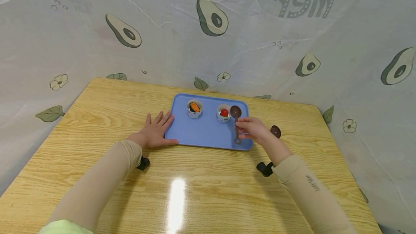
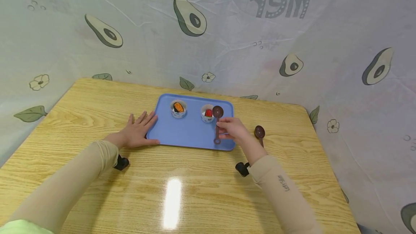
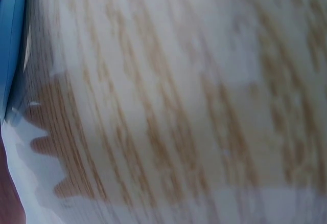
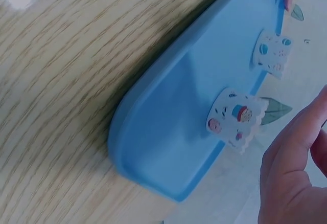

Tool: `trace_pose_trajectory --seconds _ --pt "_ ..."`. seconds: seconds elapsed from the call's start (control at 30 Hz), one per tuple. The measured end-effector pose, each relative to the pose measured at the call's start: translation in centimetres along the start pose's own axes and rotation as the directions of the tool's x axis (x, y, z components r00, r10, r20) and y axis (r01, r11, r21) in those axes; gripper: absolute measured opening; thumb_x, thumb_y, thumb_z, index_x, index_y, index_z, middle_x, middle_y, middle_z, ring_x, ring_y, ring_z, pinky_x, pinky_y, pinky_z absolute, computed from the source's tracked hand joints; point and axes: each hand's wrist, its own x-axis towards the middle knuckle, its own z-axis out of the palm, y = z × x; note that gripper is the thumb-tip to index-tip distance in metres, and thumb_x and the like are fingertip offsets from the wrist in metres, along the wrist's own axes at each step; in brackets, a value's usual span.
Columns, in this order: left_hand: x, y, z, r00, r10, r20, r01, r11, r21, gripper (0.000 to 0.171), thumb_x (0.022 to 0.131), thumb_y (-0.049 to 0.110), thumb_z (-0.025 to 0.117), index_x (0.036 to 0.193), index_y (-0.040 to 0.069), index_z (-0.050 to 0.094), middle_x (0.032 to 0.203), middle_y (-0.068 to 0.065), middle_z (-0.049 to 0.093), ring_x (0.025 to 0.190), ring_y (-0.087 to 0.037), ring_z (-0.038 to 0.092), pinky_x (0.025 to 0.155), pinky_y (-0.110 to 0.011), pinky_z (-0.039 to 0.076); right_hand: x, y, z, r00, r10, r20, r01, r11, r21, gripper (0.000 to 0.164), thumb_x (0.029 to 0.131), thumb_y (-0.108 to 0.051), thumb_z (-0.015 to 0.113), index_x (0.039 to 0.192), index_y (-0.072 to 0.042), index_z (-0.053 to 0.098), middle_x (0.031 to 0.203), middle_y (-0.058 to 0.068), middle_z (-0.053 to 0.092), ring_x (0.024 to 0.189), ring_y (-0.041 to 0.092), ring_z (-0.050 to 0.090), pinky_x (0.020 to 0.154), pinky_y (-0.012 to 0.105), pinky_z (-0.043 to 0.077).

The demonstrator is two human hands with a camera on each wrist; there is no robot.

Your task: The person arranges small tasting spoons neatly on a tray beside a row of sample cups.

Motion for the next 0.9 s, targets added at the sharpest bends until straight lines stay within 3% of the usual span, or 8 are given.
trace_pose_trajectory --seconds 0.17,0.4,0.63,0.9 --pt "-0.1 0.1 -0.1 1.0 0.0 0.003 0.0 1.0 -0.001 0.101 0.083 0.067 0.05 0.151 0.005 0.01 0.158 -0.015 0.003 0.144 -0.041 -0.001 0.106 -0.069 -0.006 0.3 -0.3 0.8 1.0 0.0 0.008 0.0 1.0 0.0 0.037 0.097 -0.013 0.049 0.129 0.006 0.046 0.085 -0.002 0.063 0.067 0.007 0.056 0.061 0.019 0.052" --pt "0.0 0.1 -0.1 1.0 0.0 0.0 0.0 1.0 -0.007 0.1 0.083 0.067 0.05 0.151 0.005 0.009 0.158 -0.015 0.002 0.144 -0.041 -0.001 0.106 -0.069 -0.007 0.9 -1.0 2.2 1.0 0.001 0.0 -0.001 1.0 0.0 0.037 0.098 -0.014 0.049 0.13 0.004 0.046 0.101 0.007 0.064 0.068 0.007 0.056 0.061 0.019 0.052" --pt "-0.2 0.1 -0.1 1.0 -0.004 0.009 0.004 1.0 -0.005 0.1 0.083 0.066 0.051 0.151 0.006 0.009 0.158 -0.015 0.002 0.144 -0.04 -0.001 0.106 -0.069 -0.006 1.5 -1.5 4.0 1.0 0.007 -0.007 -0.006 0.999 0.039 0.039 0.096 -0.012 0.05 0.132 0.003 0.046 0.084 -0.003 0.063 0.067 0.008 0.054 0.059 0.019 0.051" --pt "-0.2 0.1 -0.1 1.0 -0.003 0.009 0.004 1.0 -0.005 0.1 0.083 0.066 0.051 0.151 0.006 0.009 0.159 -0.014 0.002 0.144 -0.04 -0.002 0.106 -0.069 -0.006 2.5 -1.7 5.5 0.999 0.021 -0.03 -0.018 0.996 0.083 0.037 0.095 -0.01 0.053 0.129 0.003 0.049 0.082 0.0 0.062 0.064 0.01 0.053 0.056 0.02 0.05"
